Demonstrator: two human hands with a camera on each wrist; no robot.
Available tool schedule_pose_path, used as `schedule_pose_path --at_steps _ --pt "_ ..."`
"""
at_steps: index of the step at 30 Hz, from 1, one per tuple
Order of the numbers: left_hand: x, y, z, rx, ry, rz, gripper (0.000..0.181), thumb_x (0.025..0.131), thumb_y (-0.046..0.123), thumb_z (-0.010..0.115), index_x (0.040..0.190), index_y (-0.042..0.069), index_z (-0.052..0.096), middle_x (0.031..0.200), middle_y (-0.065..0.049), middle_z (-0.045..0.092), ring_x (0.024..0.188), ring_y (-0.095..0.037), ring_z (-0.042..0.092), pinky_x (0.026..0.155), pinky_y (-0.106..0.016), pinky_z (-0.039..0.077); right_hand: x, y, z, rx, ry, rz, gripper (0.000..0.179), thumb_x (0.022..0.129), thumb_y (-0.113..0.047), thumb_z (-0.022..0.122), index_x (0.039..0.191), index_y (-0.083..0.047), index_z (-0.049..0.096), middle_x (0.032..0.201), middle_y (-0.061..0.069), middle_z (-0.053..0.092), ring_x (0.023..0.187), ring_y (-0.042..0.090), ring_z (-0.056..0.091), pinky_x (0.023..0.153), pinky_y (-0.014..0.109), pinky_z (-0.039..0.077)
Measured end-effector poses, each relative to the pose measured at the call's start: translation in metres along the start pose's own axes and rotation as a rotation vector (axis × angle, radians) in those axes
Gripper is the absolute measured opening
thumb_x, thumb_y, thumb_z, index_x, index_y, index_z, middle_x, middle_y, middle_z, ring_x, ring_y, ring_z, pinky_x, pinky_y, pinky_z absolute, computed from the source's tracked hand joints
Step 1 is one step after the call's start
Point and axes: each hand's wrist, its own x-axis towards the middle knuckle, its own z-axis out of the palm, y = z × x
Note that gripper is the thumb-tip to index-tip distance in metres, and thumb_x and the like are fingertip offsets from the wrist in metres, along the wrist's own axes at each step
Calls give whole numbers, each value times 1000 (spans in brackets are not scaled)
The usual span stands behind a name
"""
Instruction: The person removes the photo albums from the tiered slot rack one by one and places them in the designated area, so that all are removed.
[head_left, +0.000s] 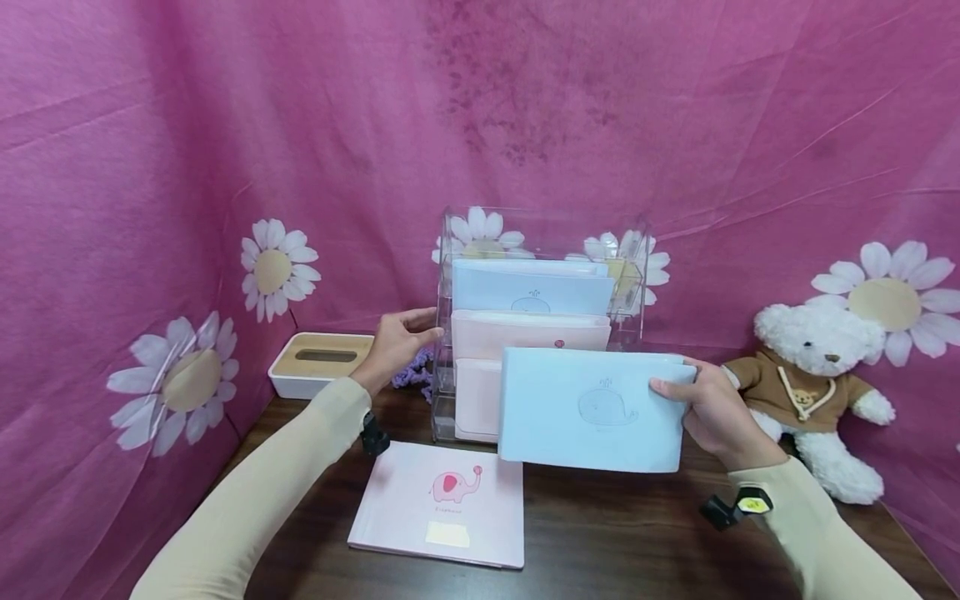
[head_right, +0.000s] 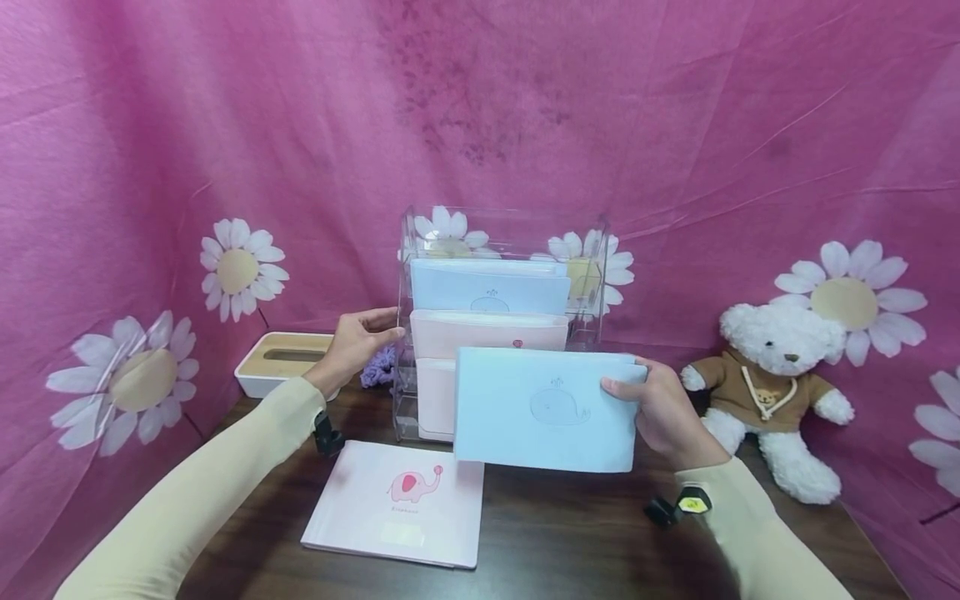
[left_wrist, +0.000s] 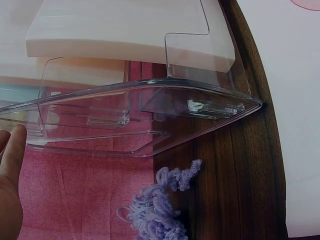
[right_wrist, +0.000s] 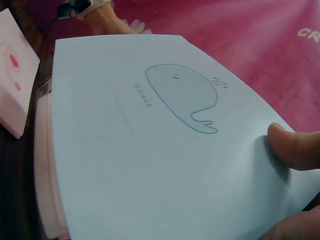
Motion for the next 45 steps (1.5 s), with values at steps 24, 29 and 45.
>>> schedule_pose_path --at_steps 24,29,45 --pt "1 2 -4 4 -22 -36 49 91 19 77 138 11 64 137 -12 67 132 -25 61 110 -43 51 -36 39 -43 -7 -46 254 23 104 -4 52 110 -21 67 103 -6 78 94 10 75 79 29 63" --pt "0 1 -3 6 -24 -41 50 91 19 78 138 11 63 139 -12 66 134 -25 59 111 -43 50 -38 45 -47 -79 -12 325 17 103 -10 55 109 -23 65 100 -7 78 92 10 75 78 31 63" --pt "0 -1 -2 -3 -34 -25 50 91 18 77 139 10 63 138 -12 66 131 -25 62 109 -42 51 -43 76 -38 -221 -4 492 22 100 -18 60 120 -11 65 94 -4 78 86 15 76 77 37 64"
